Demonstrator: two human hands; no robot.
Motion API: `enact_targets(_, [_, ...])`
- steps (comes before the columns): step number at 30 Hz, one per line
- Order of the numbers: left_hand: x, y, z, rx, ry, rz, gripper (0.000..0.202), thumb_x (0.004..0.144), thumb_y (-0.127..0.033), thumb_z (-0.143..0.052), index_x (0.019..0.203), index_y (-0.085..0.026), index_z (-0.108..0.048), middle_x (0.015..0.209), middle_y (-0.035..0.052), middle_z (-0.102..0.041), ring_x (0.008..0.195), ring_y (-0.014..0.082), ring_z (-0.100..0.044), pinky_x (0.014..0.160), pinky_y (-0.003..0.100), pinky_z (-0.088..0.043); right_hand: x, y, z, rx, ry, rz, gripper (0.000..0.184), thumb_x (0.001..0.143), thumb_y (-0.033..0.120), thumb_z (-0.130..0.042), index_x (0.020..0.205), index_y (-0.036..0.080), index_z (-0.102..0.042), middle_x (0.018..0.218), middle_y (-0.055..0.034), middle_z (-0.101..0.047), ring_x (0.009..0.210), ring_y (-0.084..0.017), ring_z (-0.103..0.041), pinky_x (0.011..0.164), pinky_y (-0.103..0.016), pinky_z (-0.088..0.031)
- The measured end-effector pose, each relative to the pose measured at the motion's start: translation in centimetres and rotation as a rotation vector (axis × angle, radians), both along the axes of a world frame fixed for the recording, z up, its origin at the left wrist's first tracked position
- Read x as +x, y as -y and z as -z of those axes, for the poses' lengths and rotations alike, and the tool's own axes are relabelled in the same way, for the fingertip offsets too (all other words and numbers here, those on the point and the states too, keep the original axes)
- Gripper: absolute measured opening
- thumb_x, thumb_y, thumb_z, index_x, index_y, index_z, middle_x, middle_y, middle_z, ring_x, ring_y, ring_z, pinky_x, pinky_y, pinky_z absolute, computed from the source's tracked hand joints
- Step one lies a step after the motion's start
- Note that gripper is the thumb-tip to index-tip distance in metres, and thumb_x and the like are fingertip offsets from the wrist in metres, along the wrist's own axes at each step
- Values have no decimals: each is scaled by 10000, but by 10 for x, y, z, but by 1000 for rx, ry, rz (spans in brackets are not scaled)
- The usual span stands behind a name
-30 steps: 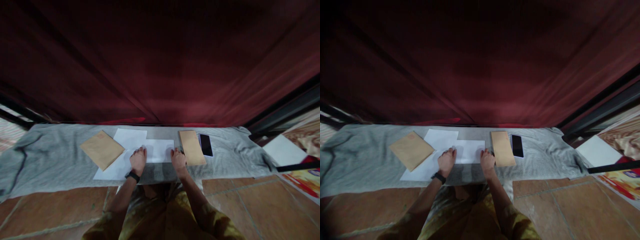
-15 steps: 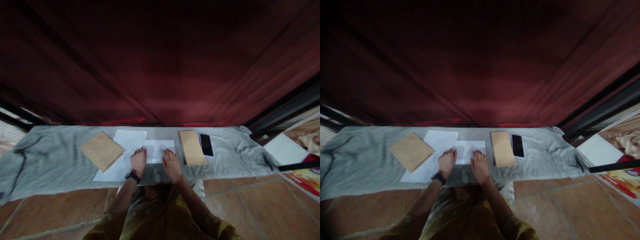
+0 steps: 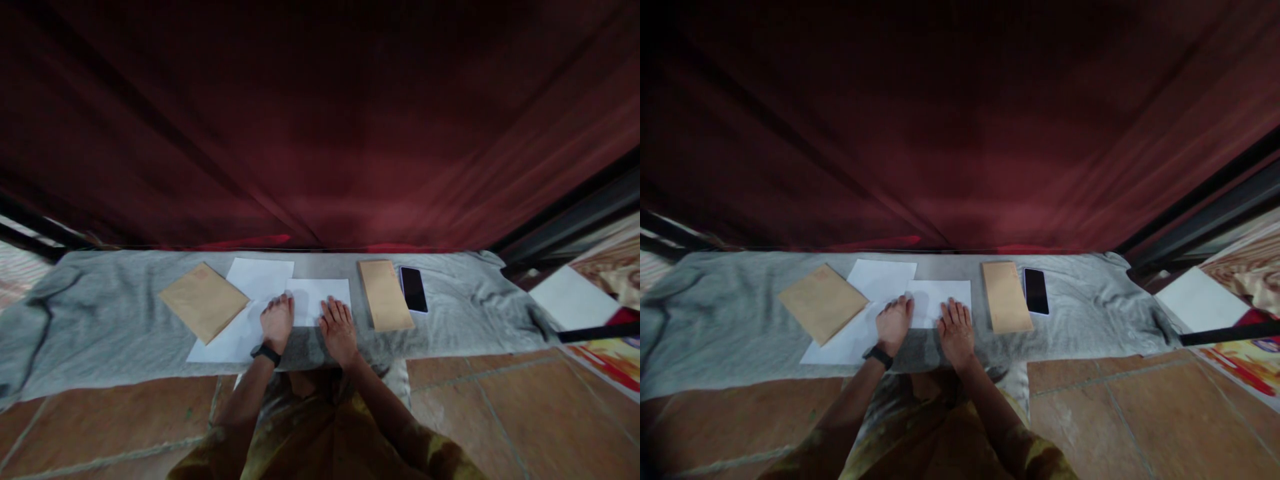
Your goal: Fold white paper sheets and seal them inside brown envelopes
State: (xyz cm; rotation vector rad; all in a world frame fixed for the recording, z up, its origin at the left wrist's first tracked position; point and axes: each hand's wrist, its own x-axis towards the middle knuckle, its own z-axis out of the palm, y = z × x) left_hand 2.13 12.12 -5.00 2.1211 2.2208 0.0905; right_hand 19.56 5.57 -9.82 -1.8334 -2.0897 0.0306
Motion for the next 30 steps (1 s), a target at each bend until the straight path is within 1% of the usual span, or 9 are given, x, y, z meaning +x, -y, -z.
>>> enact_targets(11, [1, 5, -1, 16, 2, -16, 439, 1031, -386, -269, 1177, -144, -605, 941, 149, -711, 977, 274, -664, 770, 349, -494, -2, 0, -3, -8, 0, 18, 472, 1038, 336, -427, 1494, 220, -455, 1567, -78, -420, 1450, -253, -347, 1194, -454, -254])
enact_targets(13, [0, 6, -2, 34, 1, -20, 435, 1029, -373, -268, 1193, -138, -596, 978, 160, -704, 1007, 280, -645, 794, 361, -493, -2, 0, -4, -8, -3, 14, 470, 1040, 334, -419, 1494, 220, -455, 1564, -78, -425, 1449, -252, -350, 1192, -455, -258])
enact_targets(16, [2, 9, -3, 84, -18, -6, 406, 1015, -326, -289, 1196, -127, -592, 1081, 179, -680, 1073, 298, -609, 885, 407, -479, -2, 1, -5, -9, -9, 10, 473, 1041, 330, -411, 1498, 216, -448, 1558, -88, -433, 1449, -253, -352, 1186, -463, -268])
enact_targets(18, [8, 14, 0, 127, -3, 65, 399, 1001, -266, -298, 1252, -124, -574, 1220, 187, -641, 1161, 301, -575, 974, 434, -451, -3, 1, -6, -10, -11, 11, 476, 1040, 328, -407, 1501, 213, -445, 1560, -94, -429, 1451, -259, -347, 1183, -468, -270])
enact_targets(20, [18, 22, 5, 173, 61, 188, 436, 998, -232, -294, 1358, -129, -516, 1395, 175, -558, 1299, 285, -500, 1073, 434, -402, -3, 1, -6, -17, -8, 16, 477, 1041, 324, -401, 1503, 213, -443, 1568, -94, -416, 1457, -261, -337, 1188, -468, -260])
enact_targets(22, [31, 32, 14, 210, 148, 309, 475, 1012, -265, -294, 1441, -127, -444, 1521, 152, -456, 1422, 259, -388, 1151, 421, -349, -2, 2, -6, -33, 8, 13, 482, 1039, 305, -399, 1511, 213, -431, 1580, -88, -396, 1467, -260, -319, 1197, -463, -244])
enact_targets(26, [47, 49, 32, 192, 225, 446, 544, 1020, -391, -338, 1499, -138, -386, 1599, 122, -366, 1506, 254, -261, 1210, 455, -289, 0, 3, -6, -74, 75, -27, 532, 1005, 216, -429, 1534, 182, -389, 1614, -98, -324, 1485, -266, -282, 1211, -447, -218])
enact_targets(28, [47, 54, 38, 166, 212, 465, 555, 1020, -409, -340, 1519, -166, -366, 1612, 104, -348, 1515, 251, -245, 1223, 477, -263, 0, 2, -5, -83, 96, -41, 548, 995, 211, -444, 1538, 174, -381, 1624, -108, -296, 1488, -276, -274, 1212, -448, -214])
enact_targets(30, [44, 56, 42, 145, 192, 448, 559, 1022, -410, -328, 1529, -176, -354, 1615, 103, -340, 1516, 247, -245, 1227, 482, -250, -1, 2, -5, -82, 94, -40, 553, 998, 233, -453, 1543, 187, -372, 1624, -110, -296, 1487, -278, -276, 1208, -454, -221])
